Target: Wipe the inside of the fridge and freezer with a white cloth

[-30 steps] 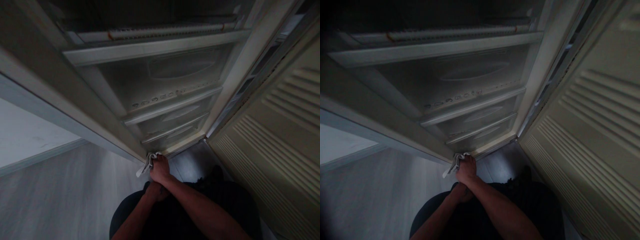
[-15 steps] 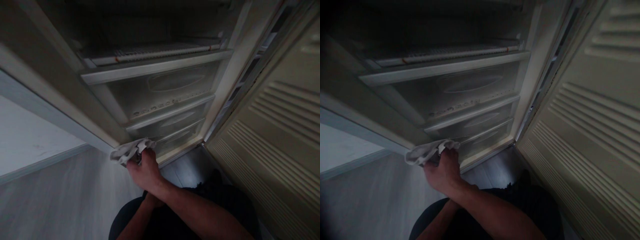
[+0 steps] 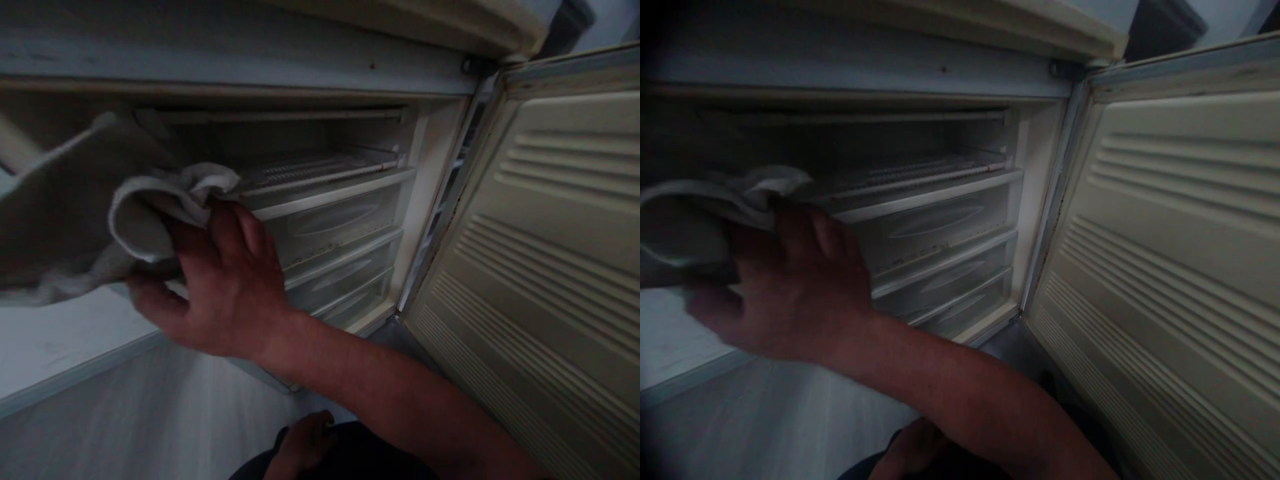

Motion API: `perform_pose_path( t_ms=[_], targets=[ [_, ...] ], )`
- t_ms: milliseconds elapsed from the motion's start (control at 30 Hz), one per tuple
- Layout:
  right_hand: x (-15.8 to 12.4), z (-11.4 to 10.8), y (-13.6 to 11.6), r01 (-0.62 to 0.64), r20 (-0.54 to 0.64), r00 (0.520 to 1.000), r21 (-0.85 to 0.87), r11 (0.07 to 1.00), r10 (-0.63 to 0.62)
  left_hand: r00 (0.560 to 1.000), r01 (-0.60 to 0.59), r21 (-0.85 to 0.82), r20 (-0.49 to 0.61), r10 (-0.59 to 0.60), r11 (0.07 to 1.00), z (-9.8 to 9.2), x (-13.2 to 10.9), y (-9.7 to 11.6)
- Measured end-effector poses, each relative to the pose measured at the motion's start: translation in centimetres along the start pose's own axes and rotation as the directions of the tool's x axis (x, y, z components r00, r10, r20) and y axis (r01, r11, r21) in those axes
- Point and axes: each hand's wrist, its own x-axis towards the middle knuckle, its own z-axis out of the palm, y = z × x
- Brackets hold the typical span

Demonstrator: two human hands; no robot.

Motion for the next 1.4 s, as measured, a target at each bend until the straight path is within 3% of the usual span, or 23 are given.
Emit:
perform_pose_path(
  t_ms=[67,167,233,267,367,433,500,600,733,800,900,967,1033,1267,1333,1400],
  targets=[
    [-1.0,0.6,2.6,0.166,-0.035,0.985,-0.106,0.98,-0.171,1.0,0.028,-0.021,-0.006,-0.028,0.999,0.0,0.0,0.0],
    [-3.2,1.3,7.8,0.414,-0.051,0.898,-0.24,0.878,-0.437,0.999,0.045,-0.05,-0.009,-0.045,0.998,0.1,-0.1,-0.1],
    [-4.3,0.9,12.3,0.508,-0.013,0.842,-0.315,0.802,-0.539,0.999,0.039,-0.066,-0.014,-0.04,0.997,0.2,-0.3,-0.2],
    [-4.7,0.3,14.8,0.516,0.014,0.839,-0.339,0.787,-0.544,0.999,0.032,-0.073,-0.018,-0.034,0.997,0.3,-0.3,-0.4],
    [-5.0,-3.3,22.5,0.358,0.01,0.922,-0.407,0.84,-0.387,0.999,0.009,-0.094,-0.032,-0.012,0.996,0.2,-0.4,-0.6],
    [-4.7,-6.0,26.4,0.113,-0.156,0.967,-0.447,0.887,-0.201,0.999,-0.01,-0.11,-0.035,0.006,0.994,0.1,-0.4,-0.6],
    [-4.2,-7.7,27.9,-0.088,-0.307,0.95,-0.435,0.896,-0.056,0.999,-0.028,-0.122,-0.034,0.024,0.992,-0.1,-0.4,-0.4],
    [-3.8,-6.6,24.8,-0.151,-0.339,0.941,-0.412,0.899,0.003,0.999,-0.032,-0.131,-0.037,0.027,0.991,-0.2,-0.4,-0.1],
    [-3.8,-1.9,16.5,-0.061,-0.191,0.982,-0.374,0.926,-0.013,0.999,-0.019,-0.117,-0.034,0.015,0.993,-0.1,-0.3,-0.1],
    [-3.6,-1.5,14.9,-0.015,-0.119,0.992,-0.36,0.933,-0.031,1.0,-0.009,-0.107,-0.029,0.006,0.994,-0.2,-0.3,-0.1],
    [-3.0,-4.5,17.0,0.053,-0.054,0.995,-0.404,0.913,-0.081,1.0,0.0,-0.108,-0.027,-0.003,0.994,-0.3,-0.4,0.0],
    [-2.5,-6.8,19.3,0.009,-0.092,0.994,-0.449,0.894,-0.056,1.0,-0.002,-0.109,-0.031,-0.001,0.994,-0.3,-0.4,0.2],
    [-2.3,-7.5,19.9,-0.068,-0.155,0.988,-0.459,0.886,-0.005,1.0,0.004,-0.105,-0.025,-0.007,0.994,-0.4,-0.5,0.3],
    [-4.6,-0.6,12.2,-0.005,-0.13,0.991,-0.314,0.949,-0.038,1.0,0.007,-0.076,0.007,-0.007,0.997,-0.8,-0.5,0.5],
    [-5.3,-0.2,13.2,0.073,-0.071,0.992,-0.326,0.943,-0.102,1.0,0.009,-0.072,0.013,-0.008,0.997,-0.8,-0.4,0.5],
    [-6.2,-0.8,16.3,0.132,0.017,0.991,-0.348,0.928,-0.134,1.0,0.008,-0.074,0.009,-0.007,0.997,-0.8,-0.4,0.5]
  ],
)
